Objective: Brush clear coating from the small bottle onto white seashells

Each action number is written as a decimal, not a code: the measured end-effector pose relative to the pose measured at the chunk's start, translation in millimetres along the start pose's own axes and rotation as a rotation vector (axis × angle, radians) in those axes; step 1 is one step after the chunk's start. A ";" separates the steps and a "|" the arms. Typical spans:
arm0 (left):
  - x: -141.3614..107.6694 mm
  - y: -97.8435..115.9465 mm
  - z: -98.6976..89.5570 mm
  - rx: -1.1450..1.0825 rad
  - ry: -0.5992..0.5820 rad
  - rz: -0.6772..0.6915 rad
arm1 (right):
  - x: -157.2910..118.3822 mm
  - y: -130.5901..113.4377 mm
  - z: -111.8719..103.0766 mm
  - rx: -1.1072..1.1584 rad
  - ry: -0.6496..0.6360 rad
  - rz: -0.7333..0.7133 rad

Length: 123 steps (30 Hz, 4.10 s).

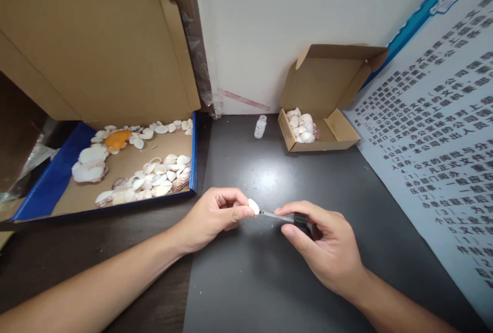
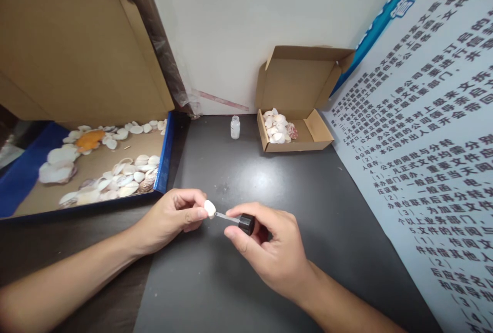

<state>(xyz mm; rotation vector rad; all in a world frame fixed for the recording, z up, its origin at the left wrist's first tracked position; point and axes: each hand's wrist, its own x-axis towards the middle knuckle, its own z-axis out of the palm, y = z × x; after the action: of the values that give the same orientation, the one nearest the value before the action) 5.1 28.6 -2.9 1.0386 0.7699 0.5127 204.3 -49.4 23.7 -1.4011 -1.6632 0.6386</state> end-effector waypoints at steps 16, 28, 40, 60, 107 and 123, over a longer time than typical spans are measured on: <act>-0.4 2.4 -0.4 -0.038 -0.016 0.021 | 1.9 0.6 -0.4 -0.018 0.043 -0.010; 0.2 0.3 -3.3 -0.118 -0.050 0.032 | 0.1 4.1 3.0 -0.015 -0.092 -0.026; -0.7 1.7 -2.7 -0.146 -0.037 0.020 | 0.9 1.6 1.2 -0.031 0.006 -0.087; 0.7 0.9 -3.6 -0.186 -0.099 0.038 | 4.9 8.0 4.3 -0.012 0.026 0.004; -2.9 -2.3 -1.9 -0.187 -0.251 0.013 | 15.5 10.6 7.3 0.001 -0.051 -0.178; -3.2 -5.2 -1.1 -0.098 -0.248 0.049 | 16.6 10.4 8.8 -0.082 -0.054 -0.152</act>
<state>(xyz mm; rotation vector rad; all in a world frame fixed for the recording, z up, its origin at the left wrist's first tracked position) 2.4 24.7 -6.9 1.0090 0.4960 0.4484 202.2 -29.8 15.3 -1.3096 -1.8372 0.5306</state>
